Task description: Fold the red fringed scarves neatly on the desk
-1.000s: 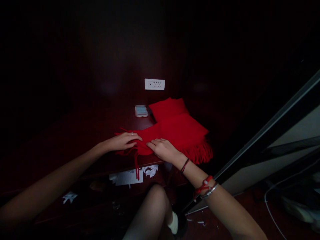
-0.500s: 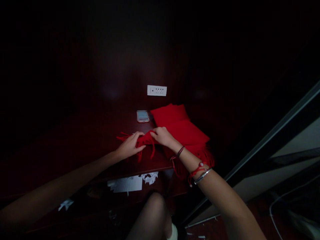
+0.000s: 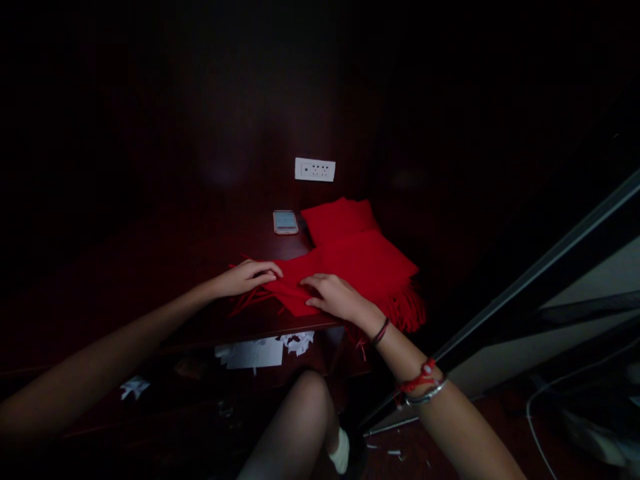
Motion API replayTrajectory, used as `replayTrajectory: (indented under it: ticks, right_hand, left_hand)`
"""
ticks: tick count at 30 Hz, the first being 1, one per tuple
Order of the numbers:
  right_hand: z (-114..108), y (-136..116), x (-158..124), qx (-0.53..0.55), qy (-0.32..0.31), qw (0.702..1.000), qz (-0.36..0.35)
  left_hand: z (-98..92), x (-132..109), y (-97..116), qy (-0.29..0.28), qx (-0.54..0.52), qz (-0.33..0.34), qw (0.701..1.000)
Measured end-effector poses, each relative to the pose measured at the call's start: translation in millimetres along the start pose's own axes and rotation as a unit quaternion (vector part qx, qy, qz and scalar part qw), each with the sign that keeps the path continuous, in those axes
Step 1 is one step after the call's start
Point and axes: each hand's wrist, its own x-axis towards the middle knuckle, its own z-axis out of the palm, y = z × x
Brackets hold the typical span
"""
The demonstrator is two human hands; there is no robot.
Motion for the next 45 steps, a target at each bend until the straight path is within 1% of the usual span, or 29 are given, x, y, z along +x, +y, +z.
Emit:
replayTrajectory:
  ticks: [2, 4, 6, 7, 8, 9, 11, 12, 14, 16, 20, 22, 25, 27, 29, 31, 33, 36, 39, 42, 45]
  right_hand:
    - [8, -2, 3, -0.062, 0.026, 0.998, 0.006]
    - [14, -3, 7, -0.096, 0.042, 0.994, 0.018]
    - [18, -2, 12, -0.089, 0.074, 0.992, 0.040]
    - [20, -1, 14, -0.073, 0.094, 0.991, 0.054]
    - [21, 2, 15, -0.054, 0.114, 0.989, 0.071]
    - [21, 5, 17, -0.034, 0.133, 0.987, 0.089]
    - [21, 11, 20, -0.001, 0.158, 0.980, 0.123]
    - [21, 13, 21, 0.012, 0.163, 0.977, 0.135]
    - [21, 18, 23, 0.026, 0.161, 0.975, 0.151]
    - [23, 22, 24, 0.033, 0.150, 0.975, 0.160]
    - [28, 25, 25, 0.043, 0.137, 0.978, 0.154]
    - [29, 25, 27, 0.051, 0.131, 0.980, 0.140]
    - [27, 25, 32, 0.070, 0.112, 0.983, 0.130]
    - [25, 26, 36, 0.088, 0.105, 0.980, 0.142]
    - [25, 27, 39, 0.106, 0.110, 0.974, 0.169]
    - [26, 30, 40, 0.115, 0.125, 0.966, 0.195]
    - [29, 33, 40, 0.121, 0.139, 0.961, 0.205]
    - [33, 34, 39, 0.155, 0.148, 0.958, 0.192]
    - [33, 29, 37, 0.178, 0.142, 0.962, 0.152]
    - [30, 22, 38, 0.137, 0.122, 0.978, 0.103]
    - [29, 18, 45, 0.105, 0.105, 0.984, 0.098]
  left_hand:
    - [4.9, 1, 2, 0.031, 0.016, -0.017, 0.999]
    - [8.7, 0, 5, 0.083, 0.054, -0.027, 0.995]
    - [12.5, -2, 11, 0.130, 0.125, -0.015, 0.983]
    - [15.2, -3, 16, 0.139, 0.168, 0.002, 0.976]
    - [18.8, -4, 21, 0.135, 0.210, 0.025, 0.968]
    - [23.2, -5, 26, 0.118, 0.247, 0.051, 0.960]
    - [33.5, -5, 34, 0.068, 0.298, 0.097, 0.947]
    - [38.6, -4, 36, 0.049, 0.315, 0.108, 0.942]
    - [46.3, -2, 37, 0.031, 0.336, 0.105, 0.936]
    - [49.6, 1, 34, 0.032, 0.349, 0.085, 0.933]
    - [46.9, 2, 29, 0.047, 0.365, 0.057, 0.928]
    - [44.9, 2, 29, 0.050, 0.348, 0.045, 0.935]
    - [42.8, 3, 28, 0.047, 0.276, 0.033, 0.959]
    - [40.5, 4, 26, 0.046, 0.219, 0.023, 0.974]
    - [36.5, 3, 24, 0.038, 0.176, 0.014, 0.984]
    - [31.6, 2, 24, 0.020, 0.155, 0.007, 0.988]
    - [27.9, 0, 26, 0.004, 0.160, 0.006, 0.987]
    - [27.7, -2, 27, -0.007, 0.203, 0.020, 0.979]
    - [30.9, -2, 26, -0.015, 0.253, 0.040, 0.966]
    - [32.5, -1, 22, -0.012, 0.290, 0.054, 0.955]
    - [32.4, 0, 20, 0.010, 0.285, 0.041, 0.957]
